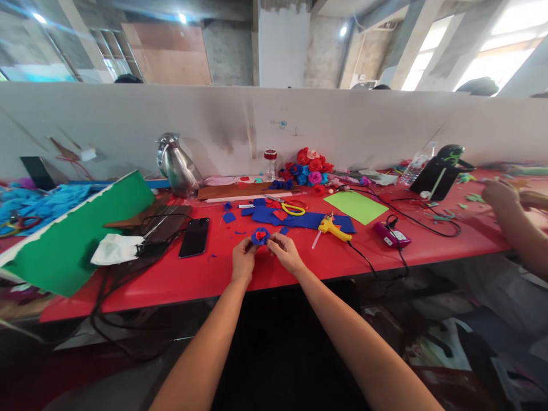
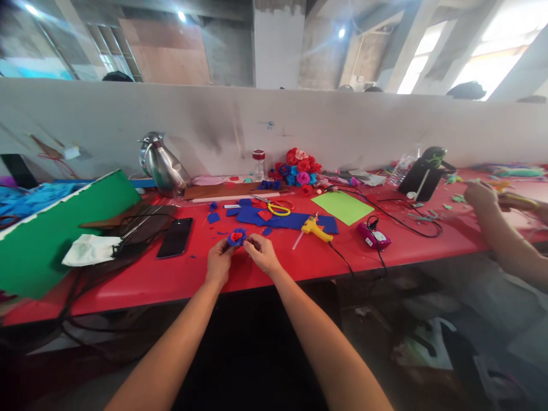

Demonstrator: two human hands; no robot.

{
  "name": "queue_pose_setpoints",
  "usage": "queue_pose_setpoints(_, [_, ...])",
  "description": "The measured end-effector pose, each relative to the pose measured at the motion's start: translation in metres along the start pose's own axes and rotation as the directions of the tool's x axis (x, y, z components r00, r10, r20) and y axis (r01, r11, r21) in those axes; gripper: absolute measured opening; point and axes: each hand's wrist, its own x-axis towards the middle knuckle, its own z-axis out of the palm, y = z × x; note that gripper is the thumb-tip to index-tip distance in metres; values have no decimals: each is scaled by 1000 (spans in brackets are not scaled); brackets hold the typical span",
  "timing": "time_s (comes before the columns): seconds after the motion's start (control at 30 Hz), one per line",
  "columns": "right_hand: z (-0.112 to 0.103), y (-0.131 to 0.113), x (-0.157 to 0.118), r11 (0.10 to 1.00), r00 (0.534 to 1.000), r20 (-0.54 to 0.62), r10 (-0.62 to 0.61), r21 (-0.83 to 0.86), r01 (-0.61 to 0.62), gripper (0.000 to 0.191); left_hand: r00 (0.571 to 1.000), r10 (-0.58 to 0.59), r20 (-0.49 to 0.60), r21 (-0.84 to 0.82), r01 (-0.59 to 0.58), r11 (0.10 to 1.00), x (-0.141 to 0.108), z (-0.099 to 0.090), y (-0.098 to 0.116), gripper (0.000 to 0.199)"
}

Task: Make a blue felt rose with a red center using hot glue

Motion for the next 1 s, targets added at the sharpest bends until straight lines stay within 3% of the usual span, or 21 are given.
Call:
queue_pose_setpoints(0.27, [-3,0,5,985,996,20,91,146,-93,20,999,-6,42,19,5,1000,1,-1,1,21])
queue_pose_setpoints(0.53, [-3,-1,1,956,990,41,136,256,-141,25,999,-6,54,4,6,1000,4,0,-3,16])
queue_pose_setpoints(1.0, [0,-4,0,947,986,85,142,277,-160,20,998,-9,56,-6,9,1000,3,-2,-3,13])
